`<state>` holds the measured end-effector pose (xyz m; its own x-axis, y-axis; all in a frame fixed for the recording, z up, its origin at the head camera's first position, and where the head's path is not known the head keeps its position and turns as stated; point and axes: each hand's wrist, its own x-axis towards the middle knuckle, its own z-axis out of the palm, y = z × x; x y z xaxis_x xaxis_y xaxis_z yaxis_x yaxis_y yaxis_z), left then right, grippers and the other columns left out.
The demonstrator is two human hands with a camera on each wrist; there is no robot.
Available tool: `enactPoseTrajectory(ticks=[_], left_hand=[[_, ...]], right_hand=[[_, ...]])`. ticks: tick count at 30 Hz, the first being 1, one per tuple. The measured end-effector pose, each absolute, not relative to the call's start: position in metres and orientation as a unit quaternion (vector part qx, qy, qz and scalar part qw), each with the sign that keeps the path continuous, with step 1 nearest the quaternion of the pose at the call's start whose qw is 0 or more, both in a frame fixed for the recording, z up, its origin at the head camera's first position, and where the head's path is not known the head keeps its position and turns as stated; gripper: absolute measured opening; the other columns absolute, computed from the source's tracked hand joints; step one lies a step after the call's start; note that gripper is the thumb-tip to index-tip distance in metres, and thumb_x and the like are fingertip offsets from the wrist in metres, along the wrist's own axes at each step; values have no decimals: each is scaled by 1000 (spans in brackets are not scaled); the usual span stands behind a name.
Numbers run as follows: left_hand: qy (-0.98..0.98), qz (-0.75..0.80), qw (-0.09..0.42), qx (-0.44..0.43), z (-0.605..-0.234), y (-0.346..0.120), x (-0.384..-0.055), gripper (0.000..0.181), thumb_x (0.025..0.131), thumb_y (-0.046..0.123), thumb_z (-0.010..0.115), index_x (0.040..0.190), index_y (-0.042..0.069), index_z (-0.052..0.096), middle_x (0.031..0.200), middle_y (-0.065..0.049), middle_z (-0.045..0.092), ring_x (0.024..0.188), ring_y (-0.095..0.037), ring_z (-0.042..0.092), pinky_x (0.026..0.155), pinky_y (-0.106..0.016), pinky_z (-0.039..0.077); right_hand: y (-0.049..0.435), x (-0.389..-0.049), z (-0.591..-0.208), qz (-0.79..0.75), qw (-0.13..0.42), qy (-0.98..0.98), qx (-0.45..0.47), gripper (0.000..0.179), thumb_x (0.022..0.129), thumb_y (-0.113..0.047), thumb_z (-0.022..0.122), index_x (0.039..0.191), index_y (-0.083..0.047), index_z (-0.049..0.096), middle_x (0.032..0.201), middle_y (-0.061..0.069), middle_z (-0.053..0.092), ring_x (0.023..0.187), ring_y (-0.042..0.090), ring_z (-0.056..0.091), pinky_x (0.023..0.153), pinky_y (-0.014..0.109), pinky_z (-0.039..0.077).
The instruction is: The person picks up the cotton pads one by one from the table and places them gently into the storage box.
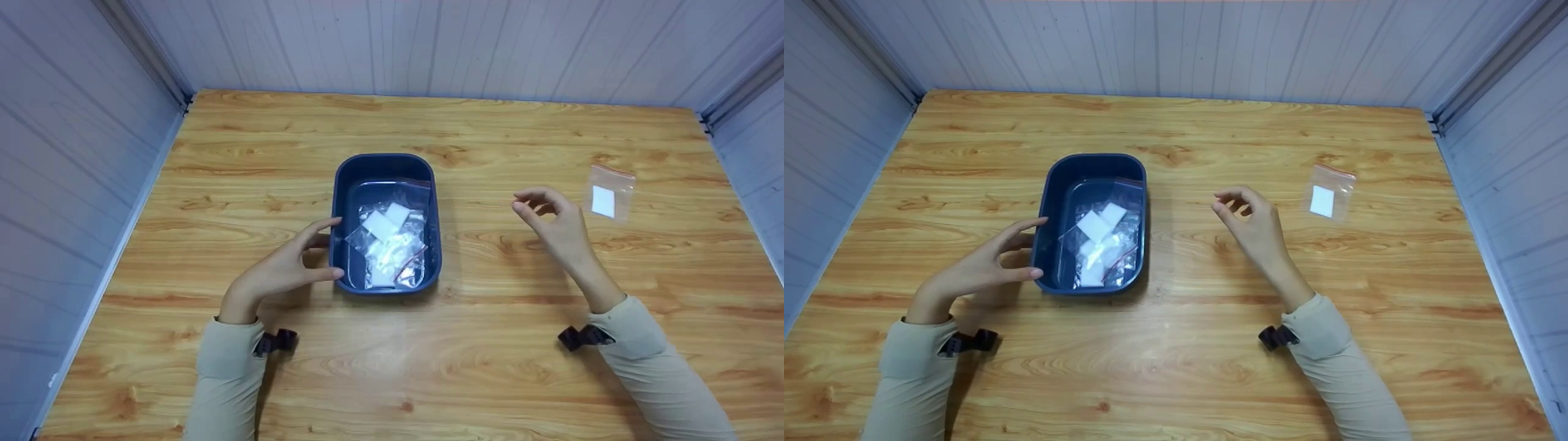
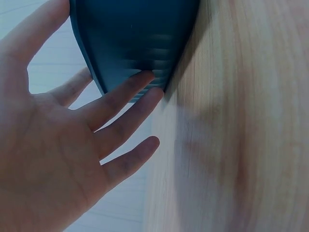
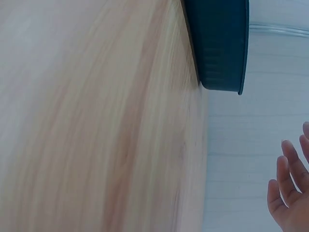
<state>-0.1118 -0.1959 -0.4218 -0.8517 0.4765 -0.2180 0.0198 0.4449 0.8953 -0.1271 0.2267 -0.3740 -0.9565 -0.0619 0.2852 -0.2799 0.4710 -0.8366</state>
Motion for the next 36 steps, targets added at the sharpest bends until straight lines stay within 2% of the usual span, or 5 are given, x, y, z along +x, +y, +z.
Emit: enactPoseTrajectory(ticks=[7,11,20,25,36], left_hand=[[815,513,229,144,-421,-195,-111,89,84,37,79,156,30,26,151,-13,40,140,-32,35,115,-60,21],[814,514,229,141,-420,-195,-111,89,84,37,80,156,30,27,151,-13,40,139,-32,36,115,-59,22],[814,515,224,149,-422,-195,-112,89,84,34,81,155,28,28,150,-12,41,138,-31,37,114,-58,24],[815,515,222,146,-422,-194,-112,89,83,34,81,155,28,28,150,-11,41,138,-31,37,115,-59,23],[819,509,226,138,-422,-195,-112,90,83,37,81,155,30,28,152,-10,39,139,-31,36,115,-59,22]], right_hand=[[240,-129,-377,496,103,-857,98,21,94,1,65,110,13,65,101,22,66,89,8,56,78,21,44],[248,-130,-379,494,93,-859,98,22,94,0,65,112,12,65,103,24,66,90,9,56,78,20,44],[268,-129,-381,476,94,-870,91,25,96,-6,65,114,11,65,101,10,69,90,5,57,77,16,43],[285,-136,-394,471,102,-873,80,24,95,-6,66,114,10,66,103,13,69,90,5,57,76,18,44],[323,-151,-416,457,105,-879,90,26,94,-9,68,115,6,67,102,2,68,92,6,57,77,16,44]])
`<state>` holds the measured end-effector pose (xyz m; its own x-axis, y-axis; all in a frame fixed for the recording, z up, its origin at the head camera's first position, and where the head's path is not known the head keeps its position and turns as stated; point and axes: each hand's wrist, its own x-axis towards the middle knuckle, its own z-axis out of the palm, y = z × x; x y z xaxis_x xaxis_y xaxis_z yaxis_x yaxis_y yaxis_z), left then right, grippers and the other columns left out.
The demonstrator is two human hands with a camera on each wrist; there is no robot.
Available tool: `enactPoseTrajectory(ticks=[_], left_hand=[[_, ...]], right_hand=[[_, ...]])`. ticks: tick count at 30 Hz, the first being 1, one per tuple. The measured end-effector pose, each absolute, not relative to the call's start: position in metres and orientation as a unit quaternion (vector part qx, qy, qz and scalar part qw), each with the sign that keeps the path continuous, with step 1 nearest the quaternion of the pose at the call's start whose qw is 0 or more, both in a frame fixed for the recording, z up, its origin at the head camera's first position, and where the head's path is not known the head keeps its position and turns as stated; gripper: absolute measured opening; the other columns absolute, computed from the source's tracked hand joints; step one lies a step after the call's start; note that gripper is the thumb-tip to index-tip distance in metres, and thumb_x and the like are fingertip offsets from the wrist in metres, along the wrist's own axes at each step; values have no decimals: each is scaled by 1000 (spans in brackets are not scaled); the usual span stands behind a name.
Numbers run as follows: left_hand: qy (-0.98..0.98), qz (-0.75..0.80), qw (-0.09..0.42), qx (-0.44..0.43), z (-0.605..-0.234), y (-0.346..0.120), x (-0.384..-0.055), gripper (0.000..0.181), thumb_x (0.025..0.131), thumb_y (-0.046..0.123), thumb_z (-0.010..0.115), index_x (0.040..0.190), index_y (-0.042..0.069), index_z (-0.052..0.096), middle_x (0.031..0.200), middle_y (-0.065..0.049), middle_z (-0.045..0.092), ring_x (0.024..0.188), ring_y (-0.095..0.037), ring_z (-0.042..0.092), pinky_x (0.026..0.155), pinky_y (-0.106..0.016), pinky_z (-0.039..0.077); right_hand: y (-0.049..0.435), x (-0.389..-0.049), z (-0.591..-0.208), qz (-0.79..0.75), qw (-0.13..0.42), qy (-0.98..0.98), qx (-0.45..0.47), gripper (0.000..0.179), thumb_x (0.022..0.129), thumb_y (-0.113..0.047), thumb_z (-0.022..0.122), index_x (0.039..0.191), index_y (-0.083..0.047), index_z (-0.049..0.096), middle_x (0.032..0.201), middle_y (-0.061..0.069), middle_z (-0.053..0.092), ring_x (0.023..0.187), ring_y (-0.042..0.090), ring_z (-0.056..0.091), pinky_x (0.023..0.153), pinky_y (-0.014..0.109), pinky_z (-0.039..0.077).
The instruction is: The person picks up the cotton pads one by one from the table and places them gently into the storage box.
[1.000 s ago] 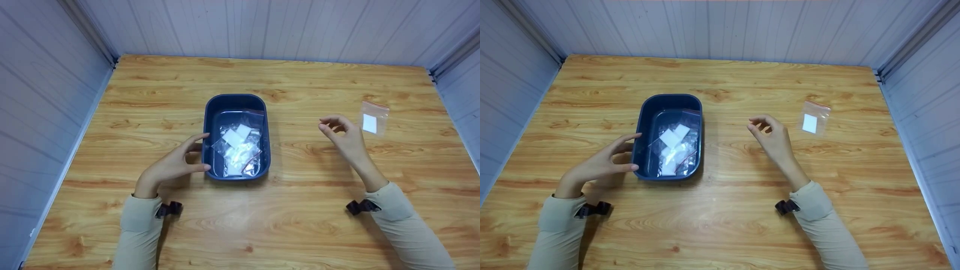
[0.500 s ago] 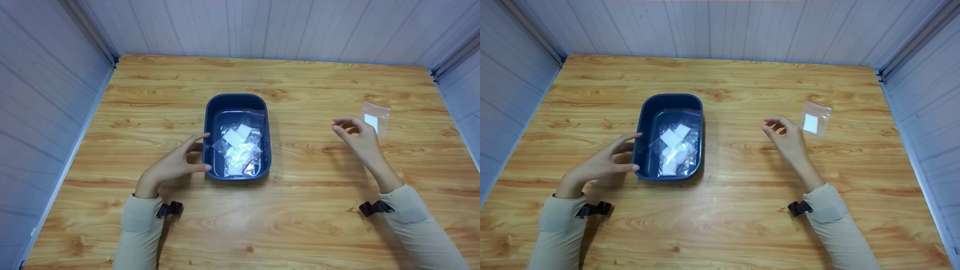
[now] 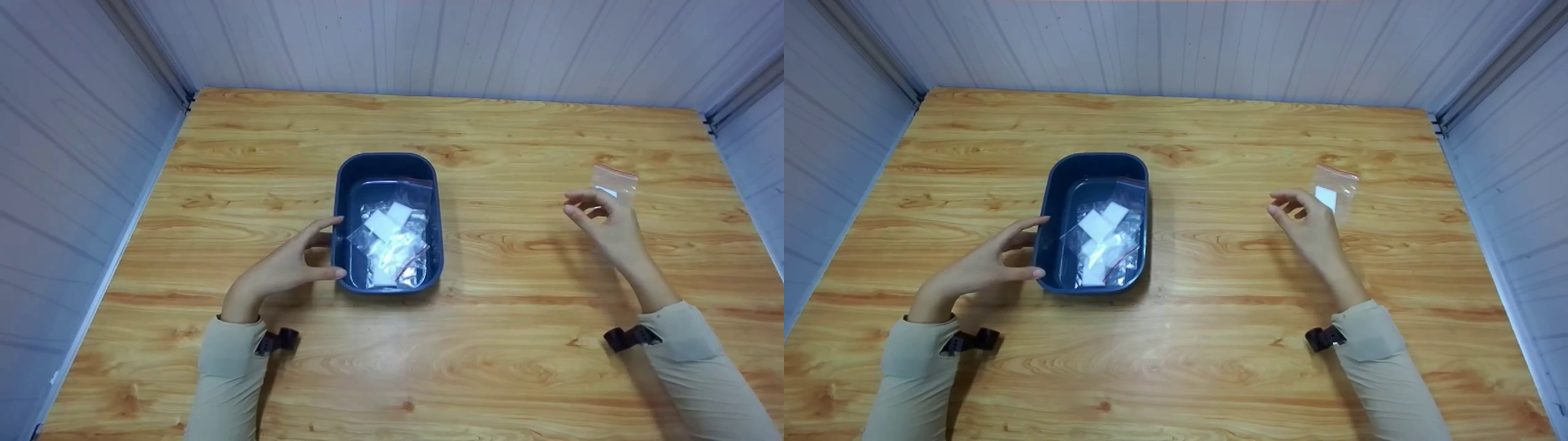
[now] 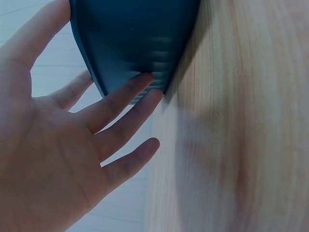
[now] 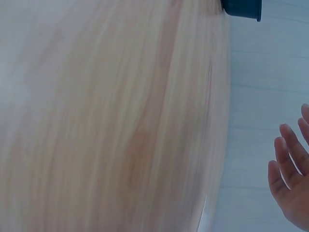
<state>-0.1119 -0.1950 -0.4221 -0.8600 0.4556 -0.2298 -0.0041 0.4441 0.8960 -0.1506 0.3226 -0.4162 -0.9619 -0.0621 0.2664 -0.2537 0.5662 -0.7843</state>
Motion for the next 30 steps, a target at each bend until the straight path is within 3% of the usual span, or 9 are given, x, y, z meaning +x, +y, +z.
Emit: enactPoseTrajectory(ticks=[9,24,30], left_hand=[[815,516,223,142,-420,-194,-112,90,82,34,82,155,28,28,150,-12,42,139,-31,36,115,-58,22],[816,515,222,142,-420,-194,-111,90,83,33,81,155,28,28,149,-12,43,139,-31,37,115,-60,20],[816,515,225,136,-423,-194,-112,90,82,35,82,155,30,29,149,-12,42,139,-31,36,116,-59,19]], right_hand=[[324,-140,-392,447,100,-883,105,24,94,-1,65,114,11,64,100,12,68,87,5,58,76,13,44],[365,-148,-396,437,65,-894,81,32,96,-7,65,123,10,61,106,3,68,92,4,56,78,13,41],[402,-165,-424,398,46,-914,62,36,95,-14,67,127,4,62,108,-6,67,93,-2,53,76,11,40]])
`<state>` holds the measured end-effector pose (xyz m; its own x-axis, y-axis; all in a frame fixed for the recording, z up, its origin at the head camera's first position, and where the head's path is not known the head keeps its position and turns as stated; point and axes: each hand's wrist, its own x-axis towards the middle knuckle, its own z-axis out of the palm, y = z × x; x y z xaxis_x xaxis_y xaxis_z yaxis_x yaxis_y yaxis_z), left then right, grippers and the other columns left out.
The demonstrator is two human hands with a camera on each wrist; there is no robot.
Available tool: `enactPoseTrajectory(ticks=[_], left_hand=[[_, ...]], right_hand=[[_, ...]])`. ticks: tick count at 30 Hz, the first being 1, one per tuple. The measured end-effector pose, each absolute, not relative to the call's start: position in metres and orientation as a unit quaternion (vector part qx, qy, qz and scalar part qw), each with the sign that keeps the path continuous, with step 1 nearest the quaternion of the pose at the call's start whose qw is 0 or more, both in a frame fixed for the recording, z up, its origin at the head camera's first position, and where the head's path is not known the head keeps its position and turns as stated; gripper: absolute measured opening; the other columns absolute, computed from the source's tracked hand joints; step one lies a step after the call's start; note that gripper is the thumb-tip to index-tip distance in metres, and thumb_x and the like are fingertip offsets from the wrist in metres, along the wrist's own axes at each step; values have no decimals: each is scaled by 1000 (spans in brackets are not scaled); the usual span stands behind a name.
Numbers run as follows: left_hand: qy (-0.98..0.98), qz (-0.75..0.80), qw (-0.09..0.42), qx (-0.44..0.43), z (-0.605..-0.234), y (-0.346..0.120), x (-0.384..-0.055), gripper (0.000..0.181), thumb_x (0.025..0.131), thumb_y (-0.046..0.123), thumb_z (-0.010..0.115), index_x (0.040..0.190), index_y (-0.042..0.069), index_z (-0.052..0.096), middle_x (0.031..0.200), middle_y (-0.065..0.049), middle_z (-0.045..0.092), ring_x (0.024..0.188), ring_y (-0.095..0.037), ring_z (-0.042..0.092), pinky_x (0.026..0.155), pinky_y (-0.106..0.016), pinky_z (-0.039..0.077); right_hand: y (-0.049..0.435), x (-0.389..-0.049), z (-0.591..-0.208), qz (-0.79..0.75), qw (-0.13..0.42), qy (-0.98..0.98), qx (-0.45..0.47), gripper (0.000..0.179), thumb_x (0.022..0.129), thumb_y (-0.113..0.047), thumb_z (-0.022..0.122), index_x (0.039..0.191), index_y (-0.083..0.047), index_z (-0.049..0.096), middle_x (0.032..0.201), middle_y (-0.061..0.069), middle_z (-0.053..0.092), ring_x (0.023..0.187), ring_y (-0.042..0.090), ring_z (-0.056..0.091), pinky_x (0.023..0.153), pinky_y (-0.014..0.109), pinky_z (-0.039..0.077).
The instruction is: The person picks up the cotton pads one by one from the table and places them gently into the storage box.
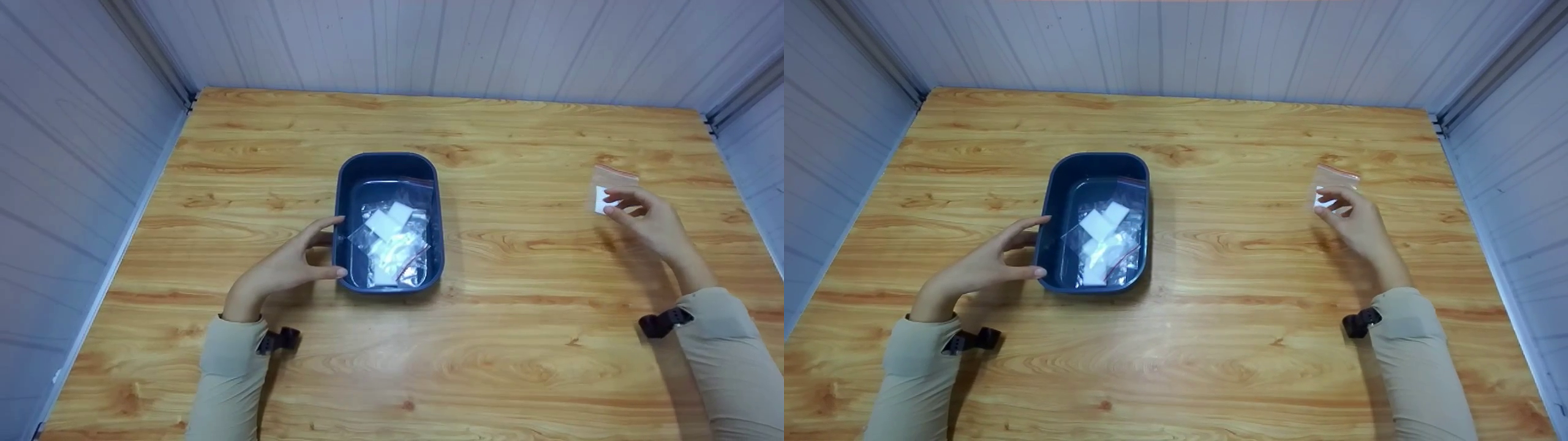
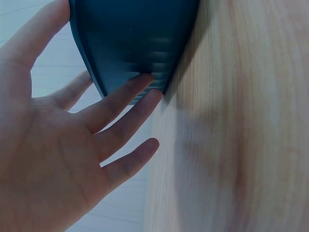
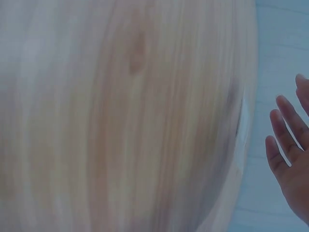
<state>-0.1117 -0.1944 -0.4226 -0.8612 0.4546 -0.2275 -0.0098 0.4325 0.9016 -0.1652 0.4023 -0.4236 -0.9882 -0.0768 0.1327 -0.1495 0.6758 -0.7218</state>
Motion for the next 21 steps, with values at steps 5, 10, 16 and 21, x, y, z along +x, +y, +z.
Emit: enactPoseTrajectory(ticks=[5,10,16,21], left_hand=[[813,519,230,131,-423,-194,-112,90,82,36,82,155,31,29,150,-11,41,140,-30,35,115,-60,19],[809,525,231,130,-421,-194,-111,90,82,34,82,155,30,29,151,-11,40,140,-31,35,115,-60,21],[811,522,229,132,-420,-193,-111,91,82,34,82,155,29,28,151,-12,40,139,-32,35,115,-60,21],[809,524,229,133,-420,-193,-111,91,82,33,82,155,29,28,151,-12,40,139,-31,35,115,-59,20]], right_hand=[[422,-171,-432,382,33,-922,45,39,95,-19,68,127,3,61,109,-11,66,93,-5,54,76,9,40],[436,-173,-437,382,21,-924,23,40,95,-18,69,128,2,61,107,-16,64,93,-6,54,76,7,41],[446,-174,-440,378,-1,-926,8,45,94,-20,70,132,1,59,111,-13,63,91,-6,54,75,8,42],[451,-174,-440,398,-31,-917,-11,51,93,-22,72,134,4,55,112,-13,61,95,-1,53,75,8,42]])
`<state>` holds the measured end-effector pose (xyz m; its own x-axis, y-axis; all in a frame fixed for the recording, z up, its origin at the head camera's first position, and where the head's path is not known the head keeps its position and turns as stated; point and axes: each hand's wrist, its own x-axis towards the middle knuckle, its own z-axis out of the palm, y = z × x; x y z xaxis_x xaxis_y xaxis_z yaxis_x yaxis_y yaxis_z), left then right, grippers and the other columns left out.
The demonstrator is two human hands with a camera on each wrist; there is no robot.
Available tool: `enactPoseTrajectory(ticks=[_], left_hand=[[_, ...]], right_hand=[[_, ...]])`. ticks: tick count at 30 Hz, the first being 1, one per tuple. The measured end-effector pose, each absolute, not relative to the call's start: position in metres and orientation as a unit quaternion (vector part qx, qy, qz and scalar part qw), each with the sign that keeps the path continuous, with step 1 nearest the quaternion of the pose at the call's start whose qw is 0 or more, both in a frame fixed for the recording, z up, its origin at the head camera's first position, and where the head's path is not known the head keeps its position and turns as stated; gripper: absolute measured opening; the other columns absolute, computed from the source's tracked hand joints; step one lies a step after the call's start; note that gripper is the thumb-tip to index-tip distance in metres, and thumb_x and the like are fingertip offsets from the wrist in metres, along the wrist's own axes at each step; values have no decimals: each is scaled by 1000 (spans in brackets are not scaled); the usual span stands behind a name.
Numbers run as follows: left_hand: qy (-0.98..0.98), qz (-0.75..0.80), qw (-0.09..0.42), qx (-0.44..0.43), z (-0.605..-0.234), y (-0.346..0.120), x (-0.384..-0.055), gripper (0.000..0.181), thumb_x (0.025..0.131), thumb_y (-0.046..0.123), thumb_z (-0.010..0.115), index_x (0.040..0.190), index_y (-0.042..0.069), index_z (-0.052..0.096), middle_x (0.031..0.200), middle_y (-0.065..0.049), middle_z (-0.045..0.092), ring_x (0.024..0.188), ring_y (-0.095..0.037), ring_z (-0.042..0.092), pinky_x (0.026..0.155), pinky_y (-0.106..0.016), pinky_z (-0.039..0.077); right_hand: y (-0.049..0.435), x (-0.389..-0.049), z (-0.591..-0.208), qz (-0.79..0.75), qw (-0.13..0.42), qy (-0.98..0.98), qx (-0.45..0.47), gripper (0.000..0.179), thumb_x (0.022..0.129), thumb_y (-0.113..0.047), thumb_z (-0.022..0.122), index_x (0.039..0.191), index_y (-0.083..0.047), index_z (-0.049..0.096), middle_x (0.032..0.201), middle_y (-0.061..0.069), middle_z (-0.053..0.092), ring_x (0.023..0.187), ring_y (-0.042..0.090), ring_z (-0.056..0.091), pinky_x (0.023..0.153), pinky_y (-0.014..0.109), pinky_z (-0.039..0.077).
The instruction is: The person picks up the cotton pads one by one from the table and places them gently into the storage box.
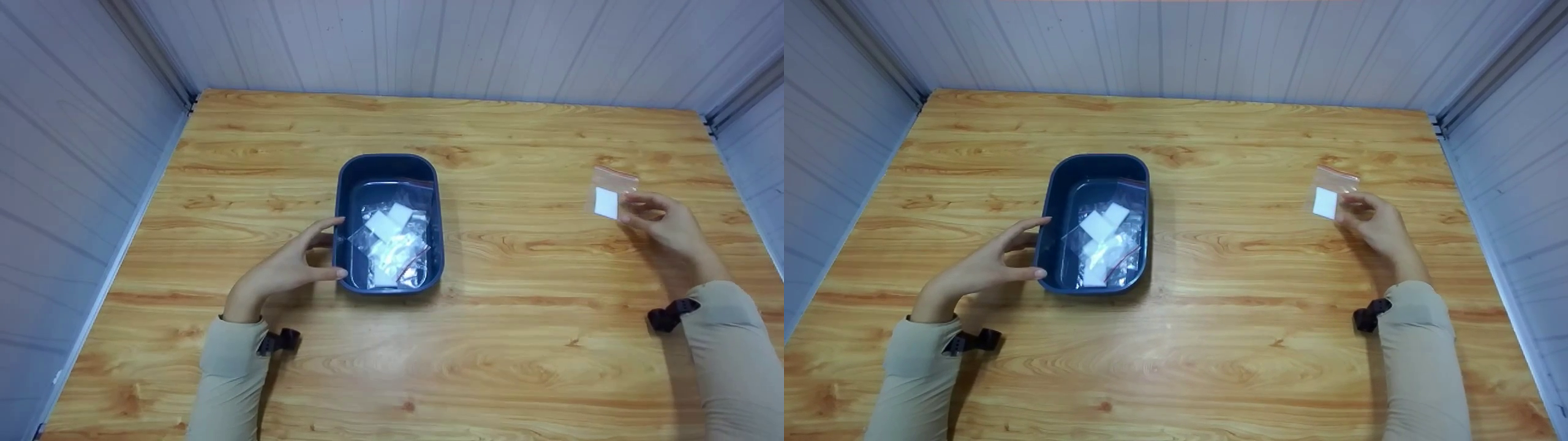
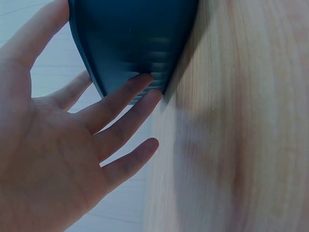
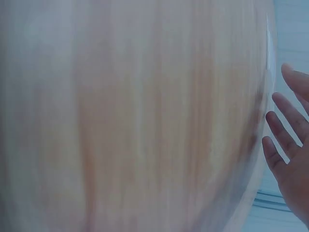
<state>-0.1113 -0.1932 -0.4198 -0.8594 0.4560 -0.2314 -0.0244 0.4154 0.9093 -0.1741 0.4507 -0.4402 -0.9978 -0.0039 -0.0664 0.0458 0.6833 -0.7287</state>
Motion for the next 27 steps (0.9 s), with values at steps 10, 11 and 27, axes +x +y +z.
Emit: enactPoseTrajectory(ticks=[10,11,27], left_hand=[[811,521,226,139,-421,-193,-112,91,83,33,81,155,28,28,151,-12,39,139,-32,35,115,-58,22],[812,520,226,140,-421,-193,-112,91,83,33,81,155,28,27,151,-12,39,139,-32,35,115,-59,22],[813,517,224,147,-422,-191,-112,90,84,32,80,156,28,26,153,-12,38,140,-32,35,115,-57,23]], right_hand=[[455,-181,-442,-391,85,916,9,68,94,-26,70,148,2,40,148,20,45,130,15,47,93,7,38],[455,-182,-441,-392,92,915,8,69,94,-26,70,149,2,38,150,22,42,134,20,44,95,7,38],[445,-186,-439,-353,105,929,-36,73,95,-23,70,150,6,33,153,30,30,141,45,26,118,41,23]])
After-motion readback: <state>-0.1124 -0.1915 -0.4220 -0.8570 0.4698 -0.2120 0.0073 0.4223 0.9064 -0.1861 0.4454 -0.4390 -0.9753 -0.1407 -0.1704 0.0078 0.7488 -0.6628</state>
